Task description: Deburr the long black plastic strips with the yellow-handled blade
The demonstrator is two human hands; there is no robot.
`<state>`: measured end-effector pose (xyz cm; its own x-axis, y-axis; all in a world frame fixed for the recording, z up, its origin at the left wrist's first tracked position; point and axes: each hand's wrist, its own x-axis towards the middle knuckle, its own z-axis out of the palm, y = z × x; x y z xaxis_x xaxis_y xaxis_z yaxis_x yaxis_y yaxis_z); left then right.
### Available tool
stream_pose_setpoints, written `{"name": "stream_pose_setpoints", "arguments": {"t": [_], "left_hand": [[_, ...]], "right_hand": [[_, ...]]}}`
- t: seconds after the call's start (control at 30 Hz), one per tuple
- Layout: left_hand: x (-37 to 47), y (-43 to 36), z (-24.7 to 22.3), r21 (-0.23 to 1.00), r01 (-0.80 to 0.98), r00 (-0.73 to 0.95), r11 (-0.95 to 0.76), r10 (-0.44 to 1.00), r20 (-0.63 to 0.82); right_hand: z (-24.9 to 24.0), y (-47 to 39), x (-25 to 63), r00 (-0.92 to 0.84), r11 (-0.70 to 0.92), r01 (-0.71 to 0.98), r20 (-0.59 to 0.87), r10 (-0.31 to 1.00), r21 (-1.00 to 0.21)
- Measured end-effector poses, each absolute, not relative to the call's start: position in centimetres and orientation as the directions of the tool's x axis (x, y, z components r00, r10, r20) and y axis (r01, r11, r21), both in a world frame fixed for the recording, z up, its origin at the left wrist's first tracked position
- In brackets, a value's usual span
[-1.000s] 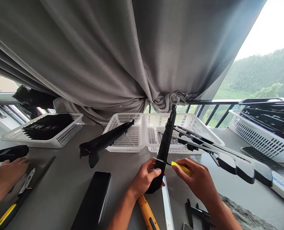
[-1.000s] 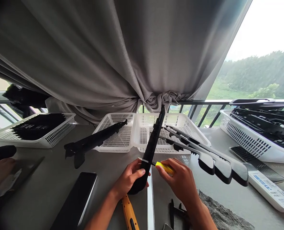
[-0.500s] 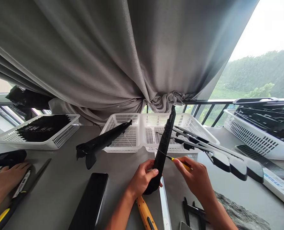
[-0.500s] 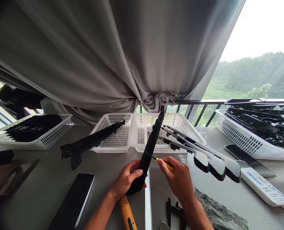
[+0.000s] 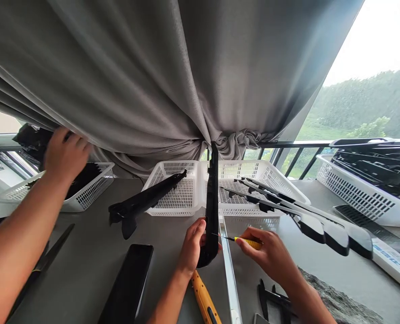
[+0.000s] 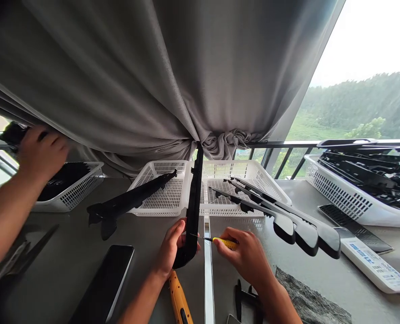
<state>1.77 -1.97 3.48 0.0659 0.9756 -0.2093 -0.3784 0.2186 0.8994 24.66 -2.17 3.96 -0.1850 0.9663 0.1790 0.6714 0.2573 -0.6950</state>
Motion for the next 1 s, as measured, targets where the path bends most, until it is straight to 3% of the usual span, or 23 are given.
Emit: {"name": "stream_pose_setpoints", "arguments": {"t": [0.2,0.47,0.67,0.83,1.0], "left_hand": [[1.80,-1.87,3.18,0.910,-0.347,0.138,0.226,0.972,-0.189],[2.08,-2.34,3.29,0.915,-0.362,0.164,0.178,0.978,-0.125],[2.17,-2.33,3.18,0.922,-0.313,0.210,0.225,0.964,-0.164],[2.23,-2.44,2.92,0.934,-0.293,0.077,0.206,0.978,-0.192],[1.98,-2.25,2.55,0.918,-0.355,0.021,0.178,0.983,-0.183]], "right_hand": [[4.12,-1.96,24.81,-0.034,0.223,0.644,0.265,0.964,-0.732],[4.11,-2.19,23.97,-0.130,0.270,0.620,0.243,0.961,-0.737],[4.22,-2.26,24.29,0.010,0.217,0.624,0.285,0.958,-0.751],[4.80,-2.38,24.19,-0.078,0.258,0.616,0.268,0.960,-0.744],[4.68,-2.37,24.31,-0.012,0.229,0.607,0.279,0.960,-0.761]]}}
